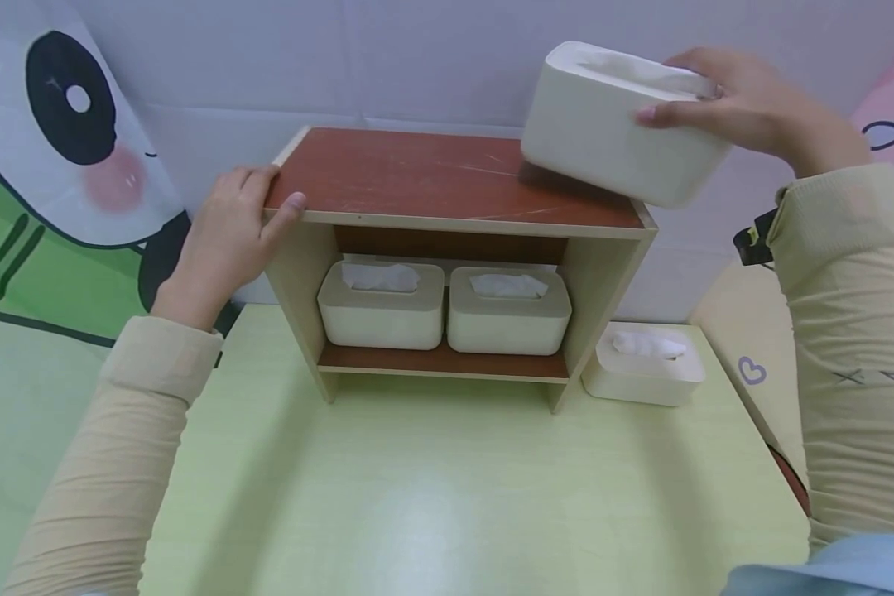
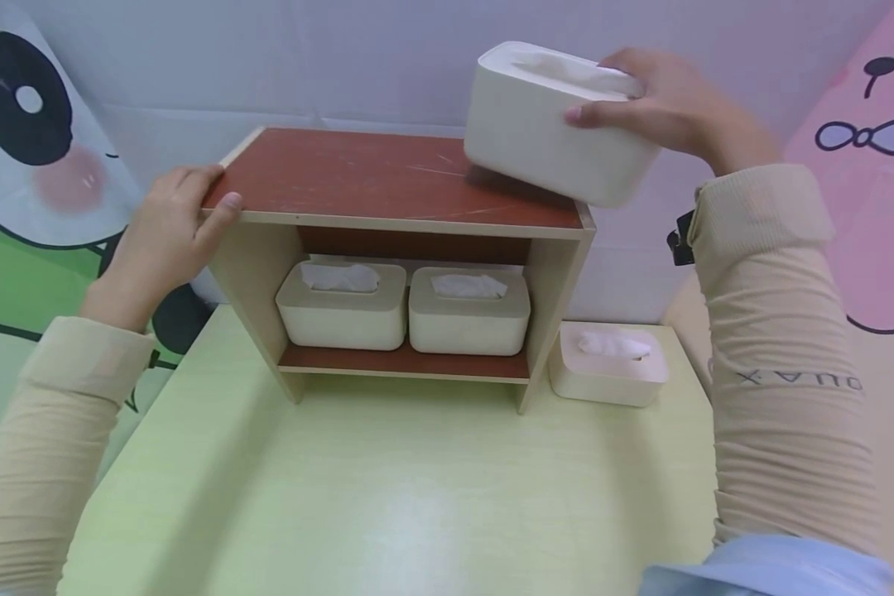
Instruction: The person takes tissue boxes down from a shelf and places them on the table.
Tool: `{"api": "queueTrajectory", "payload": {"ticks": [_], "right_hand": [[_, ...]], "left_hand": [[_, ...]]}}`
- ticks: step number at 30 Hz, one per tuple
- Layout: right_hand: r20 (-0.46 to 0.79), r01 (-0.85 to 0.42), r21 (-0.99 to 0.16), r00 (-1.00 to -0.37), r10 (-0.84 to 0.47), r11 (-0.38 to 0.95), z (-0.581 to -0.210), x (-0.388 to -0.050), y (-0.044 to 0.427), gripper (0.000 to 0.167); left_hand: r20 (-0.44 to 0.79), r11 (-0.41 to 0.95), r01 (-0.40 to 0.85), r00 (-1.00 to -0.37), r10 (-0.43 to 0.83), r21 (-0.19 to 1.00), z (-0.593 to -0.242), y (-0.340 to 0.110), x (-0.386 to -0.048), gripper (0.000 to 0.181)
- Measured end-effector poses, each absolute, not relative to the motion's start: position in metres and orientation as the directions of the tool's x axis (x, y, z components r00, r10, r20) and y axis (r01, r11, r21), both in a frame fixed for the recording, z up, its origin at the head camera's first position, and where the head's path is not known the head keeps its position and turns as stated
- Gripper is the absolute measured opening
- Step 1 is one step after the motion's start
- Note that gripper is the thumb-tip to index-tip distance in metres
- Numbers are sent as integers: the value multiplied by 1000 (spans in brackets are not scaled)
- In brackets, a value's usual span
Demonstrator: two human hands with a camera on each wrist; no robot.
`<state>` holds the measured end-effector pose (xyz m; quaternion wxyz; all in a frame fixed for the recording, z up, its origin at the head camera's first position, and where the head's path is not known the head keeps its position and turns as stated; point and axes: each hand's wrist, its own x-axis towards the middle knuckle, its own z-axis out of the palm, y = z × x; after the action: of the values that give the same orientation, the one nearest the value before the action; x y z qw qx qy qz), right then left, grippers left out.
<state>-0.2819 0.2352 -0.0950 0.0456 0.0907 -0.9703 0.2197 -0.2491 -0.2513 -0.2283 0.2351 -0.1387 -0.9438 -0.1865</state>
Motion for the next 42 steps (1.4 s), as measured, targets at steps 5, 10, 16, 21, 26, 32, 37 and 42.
{"api": "queueTrajectory", "payload": {"ticks": [5,10,16,21,26,32,37,42], "right_hand": [[119,-167,-436,-985,-127,884,-99,-281,253,68],[110,-137,-448,-989,-98,883,-102,-281,270,66],[104,-111,-448,-992,-71,887,-107,-279,290,68],[125,-114,-444,-990,-65,889,-111,-274,304,69],[150,-104,-411,-988,-45,906,-116,-267,318,71],[130,-61,-399,-991,-9,915,-122,-257,335,73],[97,-53,-423,-995,-13,905,-128,-250,353,74],[48,-29,-411,-999,-10,911,-139,-248,369,77]], "left_hand": [[492,894,347,-853,175,284,-228,-251,-249,68],[488,894,345,-855,175,285,-229,-251,-248,68],[478,896,339,-861,174,285,-230,-251,-247,69],[478,898,337,-861,173,284,-230,-251,-248,69],[481,895,347,-857,182,279,-230,-250,-249,70],[476,893,347,-860,182,285,-229,-249,-250,71],[482,894,349,-857,183,281,-229,-249,-250,71],[483,893,350,-856,183,282,-229,-248,-249,71]]}}
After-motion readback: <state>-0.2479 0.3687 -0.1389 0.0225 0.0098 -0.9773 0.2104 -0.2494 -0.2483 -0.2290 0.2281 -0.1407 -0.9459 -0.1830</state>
